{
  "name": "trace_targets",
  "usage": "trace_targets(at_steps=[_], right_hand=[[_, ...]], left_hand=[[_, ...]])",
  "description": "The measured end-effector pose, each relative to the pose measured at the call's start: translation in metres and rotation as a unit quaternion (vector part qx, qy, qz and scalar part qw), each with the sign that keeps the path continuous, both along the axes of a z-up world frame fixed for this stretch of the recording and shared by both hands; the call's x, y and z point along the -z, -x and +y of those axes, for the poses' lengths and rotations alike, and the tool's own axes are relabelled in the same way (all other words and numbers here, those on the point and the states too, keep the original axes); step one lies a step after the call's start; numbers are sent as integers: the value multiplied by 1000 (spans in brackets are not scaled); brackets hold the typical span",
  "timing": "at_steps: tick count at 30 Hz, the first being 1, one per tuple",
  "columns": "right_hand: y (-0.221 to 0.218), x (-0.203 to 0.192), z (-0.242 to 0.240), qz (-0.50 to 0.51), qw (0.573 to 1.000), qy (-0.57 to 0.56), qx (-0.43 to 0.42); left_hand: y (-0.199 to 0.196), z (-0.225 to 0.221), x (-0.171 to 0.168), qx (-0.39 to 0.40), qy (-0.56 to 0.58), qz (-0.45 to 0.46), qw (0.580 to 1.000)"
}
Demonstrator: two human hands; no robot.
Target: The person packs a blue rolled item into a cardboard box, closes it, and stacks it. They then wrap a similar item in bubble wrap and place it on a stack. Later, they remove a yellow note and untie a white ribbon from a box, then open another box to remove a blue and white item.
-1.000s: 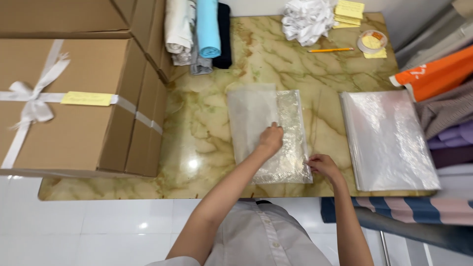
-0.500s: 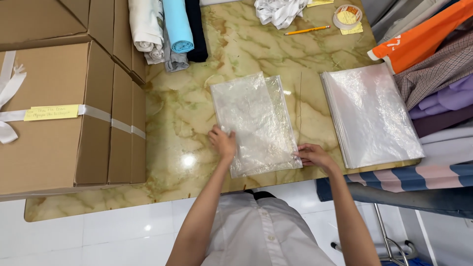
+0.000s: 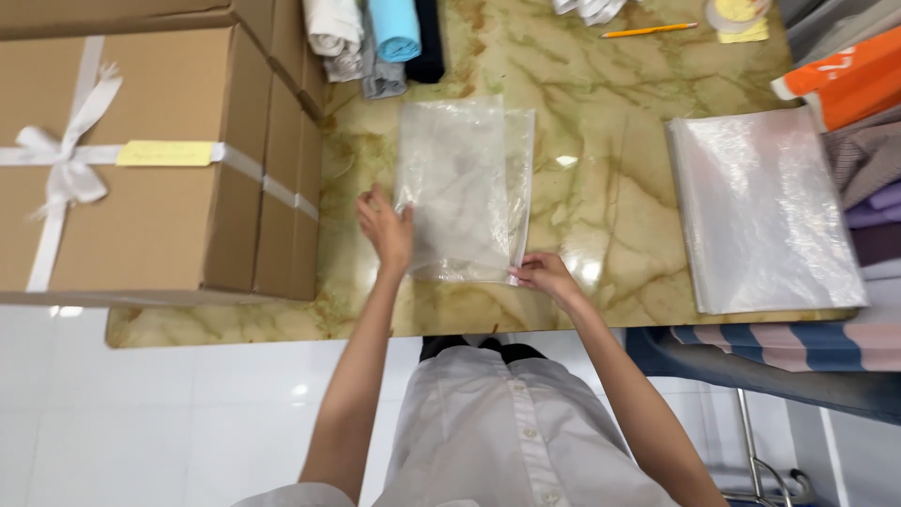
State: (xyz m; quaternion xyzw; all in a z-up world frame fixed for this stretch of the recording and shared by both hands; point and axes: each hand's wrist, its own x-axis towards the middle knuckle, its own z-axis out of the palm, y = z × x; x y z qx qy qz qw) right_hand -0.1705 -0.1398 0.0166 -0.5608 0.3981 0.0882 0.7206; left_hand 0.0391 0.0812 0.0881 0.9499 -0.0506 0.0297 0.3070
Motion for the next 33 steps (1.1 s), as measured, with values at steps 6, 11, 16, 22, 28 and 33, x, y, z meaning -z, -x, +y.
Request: trace_targets(at_steps=[6, 11, 16, 22, 28, 33], right_hand=[[-5, -43, 7, 22, 999, -39, -19], [-14, -62, 21, -23, 995, -99, -17], [-11, -81, 24, -12, 992, 64, -111], [-15, -72, 33, -48, 997, 16, -51], [-60, -76, 26, -47, 997, -22, -64], [-120, -30, -19, -67, 997, 30, -24]], left_hand=[[89, -20, 47, 85, 223, 448, 862], [147, -51, 45, 35, 345, 467, 813], [157, -62, 53, -6, 457, 438, 774], [158, -73, 64, 19, 459, 359, 813], [136, -65, 43, -25, 497, 323, 805], [132, -47, 0, -46, 542, 303, 782]])
